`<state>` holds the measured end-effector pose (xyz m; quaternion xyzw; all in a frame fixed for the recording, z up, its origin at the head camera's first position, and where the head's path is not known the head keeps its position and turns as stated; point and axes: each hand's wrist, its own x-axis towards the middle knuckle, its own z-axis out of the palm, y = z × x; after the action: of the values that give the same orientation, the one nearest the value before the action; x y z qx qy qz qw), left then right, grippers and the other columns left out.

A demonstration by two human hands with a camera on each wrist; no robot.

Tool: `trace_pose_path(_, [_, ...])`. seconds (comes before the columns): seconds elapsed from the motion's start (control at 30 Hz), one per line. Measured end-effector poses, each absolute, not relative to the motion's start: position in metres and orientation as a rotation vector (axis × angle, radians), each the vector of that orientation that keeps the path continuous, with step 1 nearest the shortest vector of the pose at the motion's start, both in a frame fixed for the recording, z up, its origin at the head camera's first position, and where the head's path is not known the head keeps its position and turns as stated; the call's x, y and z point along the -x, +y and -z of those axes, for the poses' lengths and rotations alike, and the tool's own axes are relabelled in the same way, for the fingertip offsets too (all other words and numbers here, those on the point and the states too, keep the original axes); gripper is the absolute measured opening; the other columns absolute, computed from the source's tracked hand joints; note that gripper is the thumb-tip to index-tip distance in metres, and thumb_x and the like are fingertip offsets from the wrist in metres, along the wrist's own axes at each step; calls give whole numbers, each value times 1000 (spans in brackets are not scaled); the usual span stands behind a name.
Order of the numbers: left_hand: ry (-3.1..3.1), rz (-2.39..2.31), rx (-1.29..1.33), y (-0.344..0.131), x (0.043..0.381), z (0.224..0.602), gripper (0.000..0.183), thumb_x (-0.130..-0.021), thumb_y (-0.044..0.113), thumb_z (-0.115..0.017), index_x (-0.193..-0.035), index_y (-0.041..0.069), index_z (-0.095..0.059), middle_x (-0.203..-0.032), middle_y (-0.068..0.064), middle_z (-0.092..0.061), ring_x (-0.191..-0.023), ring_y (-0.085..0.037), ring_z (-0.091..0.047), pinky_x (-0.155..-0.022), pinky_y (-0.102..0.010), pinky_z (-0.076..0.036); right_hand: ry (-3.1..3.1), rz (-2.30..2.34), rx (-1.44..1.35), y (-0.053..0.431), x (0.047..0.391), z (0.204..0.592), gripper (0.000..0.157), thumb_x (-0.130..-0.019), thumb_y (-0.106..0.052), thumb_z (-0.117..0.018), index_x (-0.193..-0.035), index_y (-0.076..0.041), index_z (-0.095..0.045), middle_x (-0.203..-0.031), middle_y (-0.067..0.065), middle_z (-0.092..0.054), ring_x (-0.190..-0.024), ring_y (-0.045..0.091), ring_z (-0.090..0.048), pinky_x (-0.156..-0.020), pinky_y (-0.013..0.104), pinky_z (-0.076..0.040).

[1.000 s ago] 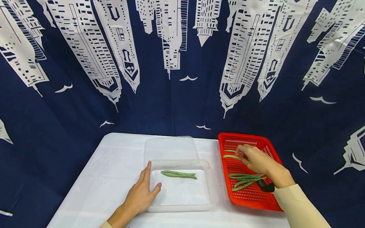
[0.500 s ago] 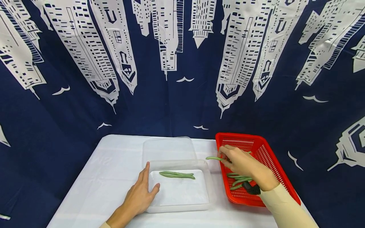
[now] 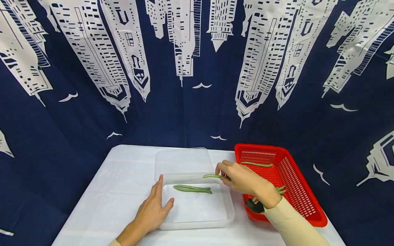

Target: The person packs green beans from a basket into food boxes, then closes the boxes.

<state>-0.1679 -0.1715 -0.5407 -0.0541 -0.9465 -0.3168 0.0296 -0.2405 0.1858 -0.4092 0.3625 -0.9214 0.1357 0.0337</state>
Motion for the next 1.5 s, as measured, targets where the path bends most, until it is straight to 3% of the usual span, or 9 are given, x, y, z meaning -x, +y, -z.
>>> trace_pose_path(0.6, [-2917,977,164,-170,169,540,100,-114,44,-72,-189,17,-11,-183,-20,-45,-119,-43,-82,-96,-67,-66,-2871,-364,-1250,130,246,436,17,-105,-8,-82,-118,-18,-78,-101,-5,-73,-77,2,-61,-69,24,-54])
trace_pose_path(1.17, [-2924,969,154,-168,170,540,102,-113,45,-74,-189,19,-12,-183,-19,-45,-119,-45,-82,-91,-63,-68,-2853,-318,-1339,98,257,455,13,-106,-11,-86,-118,-15,-82,-106,0,-81,-82,5,-69,-71,26,-60])
trace_pose_path(1.37, [-2935,973,155,-169,170,539,102,-114,44,-74,-189,18,-11,-183,-21,-45,-113,-42,-83,-88,-61,-68,-2861,-325,-1347,90,259,463,13,-105,-10,-85,-116,-15,-83,-100,-2,-78,-76,2,-60,-71,24,-55])
trace_pose_path(1.5, [-2941,955,142,-168,170,540,102,-114,45,-73,-190,19,-10,-184,-19,-45,-118,-44,-82,-91,-62,-68,-2851,-325,-1359,87,260,467,12,-104,-9,-86,-114,-15,-83,-95,-4,-74,-73,1,-55,-69,23,-51])
